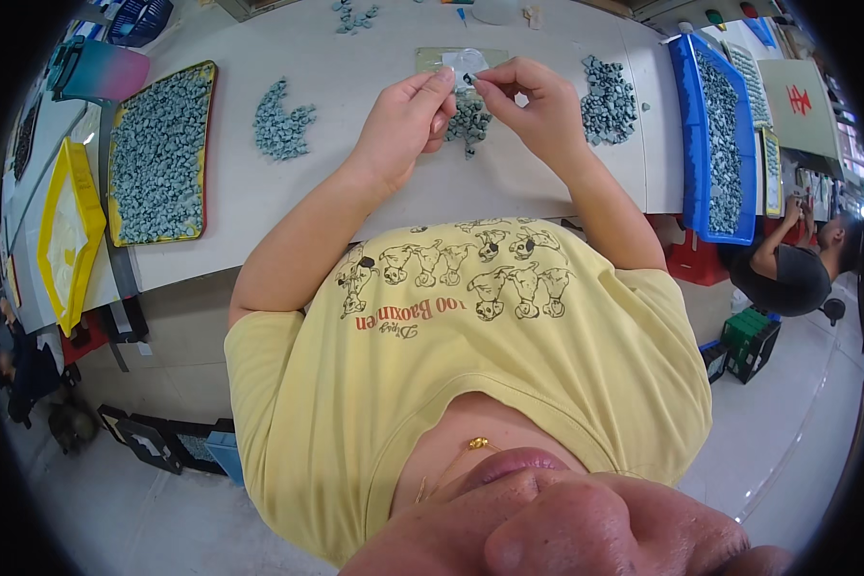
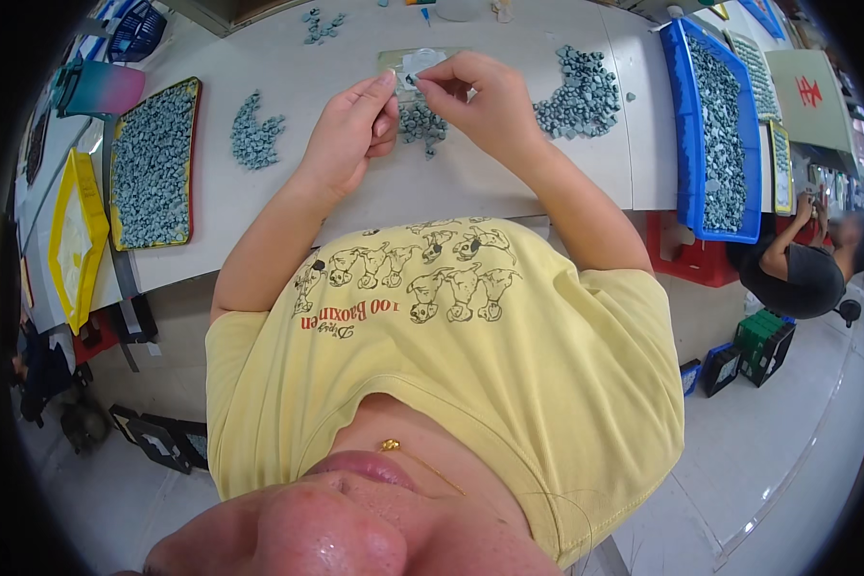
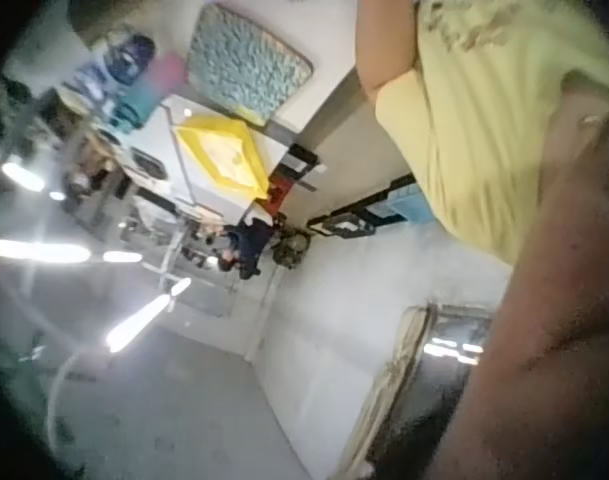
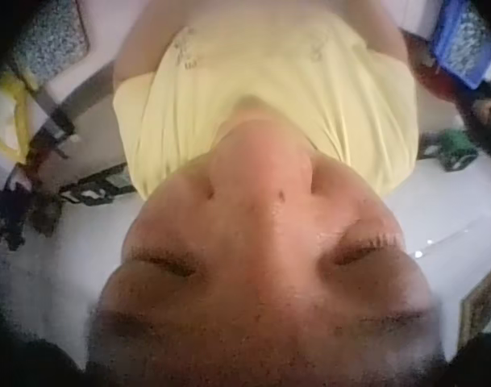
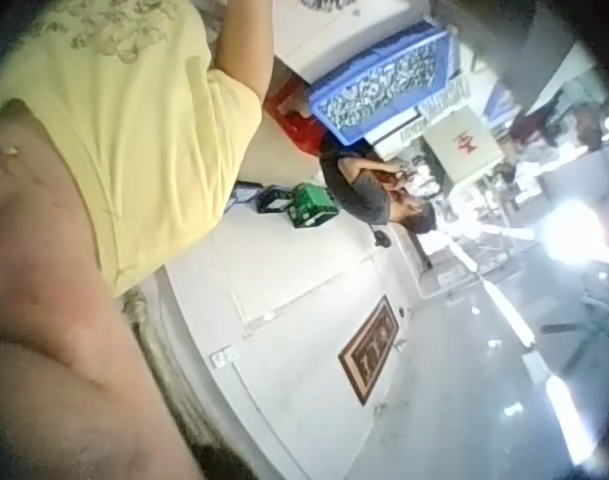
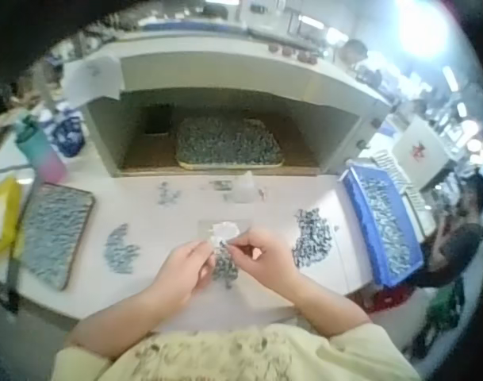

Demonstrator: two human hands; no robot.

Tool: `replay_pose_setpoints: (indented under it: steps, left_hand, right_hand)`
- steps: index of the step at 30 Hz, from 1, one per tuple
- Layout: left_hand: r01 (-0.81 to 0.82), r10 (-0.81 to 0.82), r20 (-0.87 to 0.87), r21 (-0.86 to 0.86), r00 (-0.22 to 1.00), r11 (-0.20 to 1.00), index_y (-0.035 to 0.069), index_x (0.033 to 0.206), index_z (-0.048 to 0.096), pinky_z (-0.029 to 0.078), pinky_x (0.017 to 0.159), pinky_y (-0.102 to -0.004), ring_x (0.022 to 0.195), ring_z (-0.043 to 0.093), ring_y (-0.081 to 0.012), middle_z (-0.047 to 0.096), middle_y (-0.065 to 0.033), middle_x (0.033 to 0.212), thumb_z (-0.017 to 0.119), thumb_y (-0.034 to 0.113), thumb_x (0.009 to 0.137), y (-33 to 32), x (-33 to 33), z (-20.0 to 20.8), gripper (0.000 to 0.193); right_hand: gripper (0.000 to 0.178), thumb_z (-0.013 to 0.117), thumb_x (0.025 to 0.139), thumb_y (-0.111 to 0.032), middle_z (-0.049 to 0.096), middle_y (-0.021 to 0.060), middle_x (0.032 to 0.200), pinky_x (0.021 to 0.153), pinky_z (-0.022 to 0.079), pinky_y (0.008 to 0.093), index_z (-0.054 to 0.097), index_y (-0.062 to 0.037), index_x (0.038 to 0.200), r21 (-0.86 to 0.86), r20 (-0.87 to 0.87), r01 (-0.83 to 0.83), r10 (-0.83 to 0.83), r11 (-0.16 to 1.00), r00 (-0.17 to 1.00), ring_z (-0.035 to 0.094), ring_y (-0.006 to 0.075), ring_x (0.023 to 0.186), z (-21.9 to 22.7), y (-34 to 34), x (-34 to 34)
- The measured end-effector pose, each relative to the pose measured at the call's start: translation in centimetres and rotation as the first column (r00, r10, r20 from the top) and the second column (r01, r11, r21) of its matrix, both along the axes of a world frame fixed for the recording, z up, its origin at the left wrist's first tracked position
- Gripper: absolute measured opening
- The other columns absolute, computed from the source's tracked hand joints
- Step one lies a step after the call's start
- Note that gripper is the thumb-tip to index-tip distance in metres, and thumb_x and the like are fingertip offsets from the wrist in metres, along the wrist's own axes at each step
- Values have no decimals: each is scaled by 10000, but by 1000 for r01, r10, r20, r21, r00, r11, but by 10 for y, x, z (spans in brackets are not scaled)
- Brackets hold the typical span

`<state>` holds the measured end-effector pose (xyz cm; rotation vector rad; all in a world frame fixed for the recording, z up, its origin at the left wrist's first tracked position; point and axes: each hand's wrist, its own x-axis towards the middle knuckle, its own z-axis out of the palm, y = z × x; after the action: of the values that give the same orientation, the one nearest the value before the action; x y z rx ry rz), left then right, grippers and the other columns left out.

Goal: The person inserts small black pieces into green plastic components by hand and places the assembled parts onto the workbench.

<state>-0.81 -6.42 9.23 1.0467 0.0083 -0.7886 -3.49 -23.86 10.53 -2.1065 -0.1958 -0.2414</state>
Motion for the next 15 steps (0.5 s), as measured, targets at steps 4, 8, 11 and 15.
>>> replay_pose_setpoints:
  steps: [4,8,11,15]
  left_hand:
    - [-8,8,-11,23,1000,1000,66,729,469,214,427,-212,470,259,-49,354,47,568,450,312,933,-1,0,1,320]
    - [-32,32,-10,-4,999,999,63,772,489,240,451,-202,511,290,-47,386,45,626,443,281,932,-4,-2,0,275]
    - [-15,16,-3,46,1000,999,67,802,503,258,470,-197,541,308,-46,397,50,657,439,254,929,-5,-2,1,235]
    - [15,-15,-6,33,1000,999,73,812,512,265,479,-193,548,310,-46,390,55,654,438,244,924,-6,-3,2,217]
  right_hand:
    - [95,678,744,-58,603,17,713,549,421,217,656,-29,832,-42,54,-13,16,999,998,511,85,585,2,2,-2]
    - [91,678,744,-56,597,20,700,541,421,221,655,-31,828,-66,80,-19,24,998,996,509,91,574,2,1,-1]
    - [89,676,744,-54,596,19,697,541,420,222,655,-30,828,-52,103,-19,24,998,994,510,91,574,1,0,0]
    - [93,674,743,-51,597,21,698,538,420,221,655,-30,831,-72,118,-10,19,997,993,507,90,572,0,-1,1]
